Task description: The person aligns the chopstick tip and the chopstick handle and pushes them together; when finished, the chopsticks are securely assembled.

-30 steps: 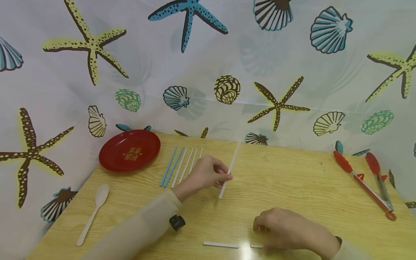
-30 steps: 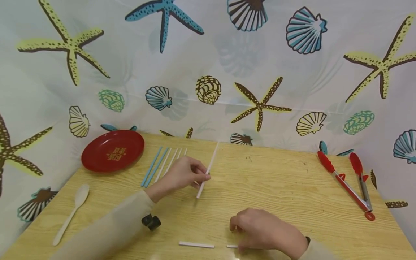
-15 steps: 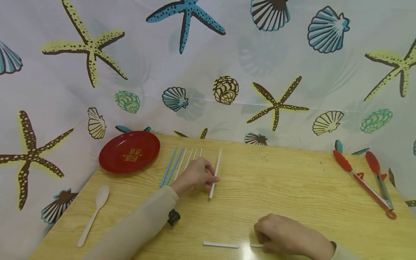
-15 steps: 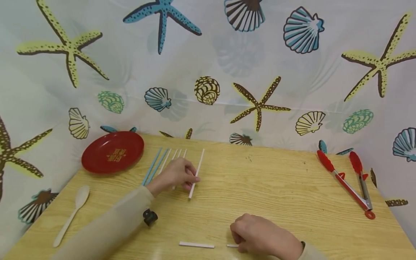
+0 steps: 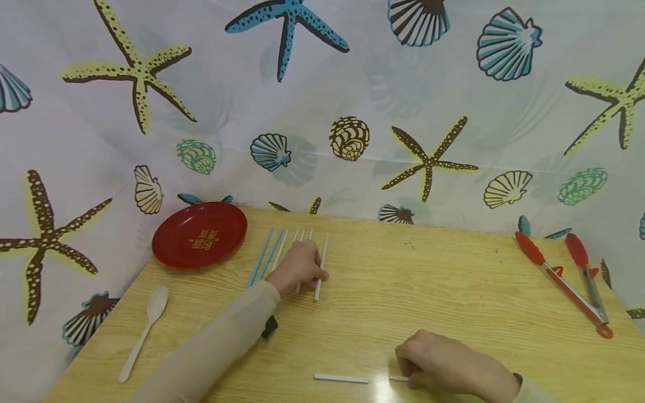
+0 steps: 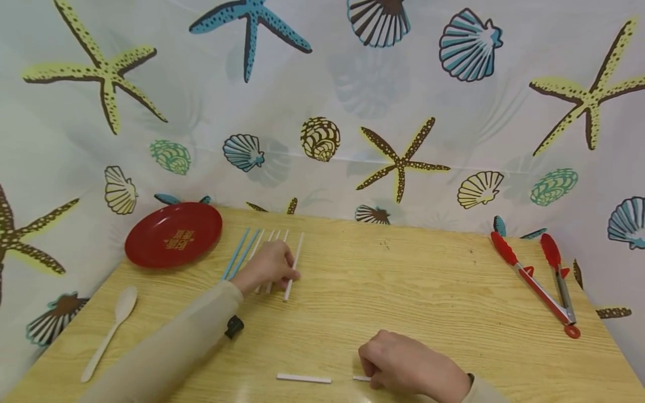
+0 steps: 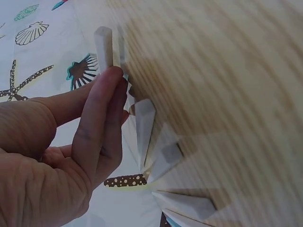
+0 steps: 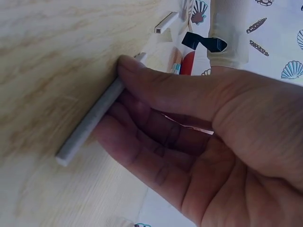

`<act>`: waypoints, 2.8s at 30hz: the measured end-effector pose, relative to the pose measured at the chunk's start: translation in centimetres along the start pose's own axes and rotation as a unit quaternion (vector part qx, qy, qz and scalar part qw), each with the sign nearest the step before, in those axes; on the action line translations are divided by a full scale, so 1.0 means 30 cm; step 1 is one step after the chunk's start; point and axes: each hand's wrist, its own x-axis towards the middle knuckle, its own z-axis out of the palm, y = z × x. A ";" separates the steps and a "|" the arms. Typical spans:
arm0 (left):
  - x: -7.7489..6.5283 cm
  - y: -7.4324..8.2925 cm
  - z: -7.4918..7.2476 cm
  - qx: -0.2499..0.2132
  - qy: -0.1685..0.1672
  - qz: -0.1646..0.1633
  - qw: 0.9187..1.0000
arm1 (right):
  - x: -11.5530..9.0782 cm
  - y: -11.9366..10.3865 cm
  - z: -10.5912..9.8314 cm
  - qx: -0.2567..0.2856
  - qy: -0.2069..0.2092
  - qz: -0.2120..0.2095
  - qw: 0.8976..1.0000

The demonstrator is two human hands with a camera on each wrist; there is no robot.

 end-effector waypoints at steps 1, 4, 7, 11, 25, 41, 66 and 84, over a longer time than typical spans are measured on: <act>0.002 -0.001 -0.002 0.004 0.002 0.000 1.000 | 0.000 0.000 -0.001 -0.001 0.000 -0.001 1.000; 0.009 -0.003 -0.006 0.015 0.006 0.003 1.000 | 0.000 0.000 -0.003 -0.003 0.001 -0.001 1.000; 0.016 -0.004 -0.011 0.023 0.008 0.003 1.000 | 0.000 -0.001 -0.004 -0.003 0.002 0.000 1.000; 0.026 -0.004 -0.015 0.046 0.016 0.005 0.999 | 0.001 -0.002 -0.003 0.000 0.004 -0.002 1.000; 0.035 -0.005 -0.019 0.066 0.016 0.009 0.998 | 0.004 -0.002 0.001 -0.007 0.014 -0.010 1.000; -0.197 0.181 0.043 0.148 -0.143 0.200 0.958 | 0.004 0.001 -0.003 -0.011 0.009 -0.009 1.000; -0.403 0.130 0.223 0.238 -0.156 0.324 0.902 | 0.006 -0.005 0.007 -0.014 0.007 -0.003 1.000; -0.373 0.129 0.207 0.217 -0.123 0.316 0.916 | -0.008 -0.002 -0.009 -0.044 0.061 -0.002 0.997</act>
